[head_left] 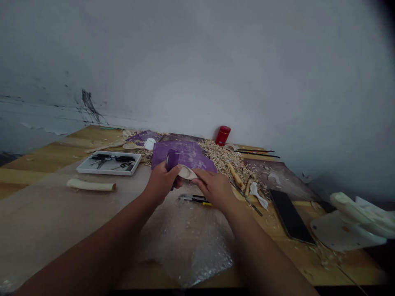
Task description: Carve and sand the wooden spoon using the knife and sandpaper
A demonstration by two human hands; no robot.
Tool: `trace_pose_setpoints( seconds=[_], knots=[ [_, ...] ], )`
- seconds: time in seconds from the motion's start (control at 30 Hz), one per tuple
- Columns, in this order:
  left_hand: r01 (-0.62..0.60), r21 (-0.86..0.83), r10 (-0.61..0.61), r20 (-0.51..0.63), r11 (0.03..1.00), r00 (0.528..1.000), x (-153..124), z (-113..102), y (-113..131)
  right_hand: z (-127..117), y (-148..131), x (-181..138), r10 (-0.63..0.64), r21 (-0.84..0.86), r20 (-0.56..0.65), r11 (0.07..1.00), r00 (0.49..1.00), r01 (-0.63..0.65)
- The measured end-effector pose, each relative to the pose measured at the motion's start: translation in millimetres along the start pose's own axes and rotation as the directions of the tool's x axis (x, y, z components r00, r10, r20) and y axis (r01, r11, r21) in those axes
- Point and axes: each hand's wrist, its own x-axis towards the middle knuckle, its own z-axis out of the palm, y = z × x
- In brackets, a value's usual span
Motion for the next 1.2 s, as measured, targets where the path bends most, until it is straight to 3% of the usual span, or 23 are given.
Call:
trace_pose_setpoints(
  seconds=[0.13,0.27,0.47,0.73,0.83,0.93,1.03,1.2],
  knots=[
    [-0.002,-0.027,0.004,0.078,1.0,0.997,-1.3,0.8,0.4,-0.2,-10.6,-1.5,0.008,-0.107,0.018,0.994,1.0,-0.006],
    [-0.004,-0.035,0.011,0.184,0.999,0.983,-3.4,1.6,0.9,-1.1,-12.8,-2.0,0.059,-0.19,-0.043,0.98,0.997,-0.066],
    [-0.012,0.173,-0.035,0.269,0.985,0.963,-4.4,-0.5,-4.0,3.9,-18.5,-2.1,0.147,-0.255,-0.022,0.956,0.989,-0.147],
    [0.037,0.176,-0.122,0.503,0.984,0.856,-9.4,-6.9,10.9,0.7,-15.0,0.5,0.204,-0.273,0.019,0.943,0.979,-0.192],
    [0.005,0.19,-0.092,0.448,0.982,0.89,-7.6,-8.9,6.3,0.7,-21.3,-2.4,0.187,-0.29,-0.011,0.94,0.982,-0.182],
    [-0.013,0.208,-0.055,0.32,0.978,0.946,-3.3,-10.5,-1.9,3.2,-30.1,-6.4,0.094,-0.29,0.021,0.953,0.995,-0.084],
    [-0.019,0.236,-0.045,0.262,0.972,0.964,-0.9,-10.9,-6.0,5.1,-31.0,-6.4,0.024,-0.269,0.054,0.963,0.998,-0.008],
    [-0.047,0.274,-0.034,0.287,0.961,0.957,-3.6,-7.2,-3.9,7.8,-25.6,-2.9,0.201,-0.303,-0.053,0.93,0.978,-0.208]
  ],
)
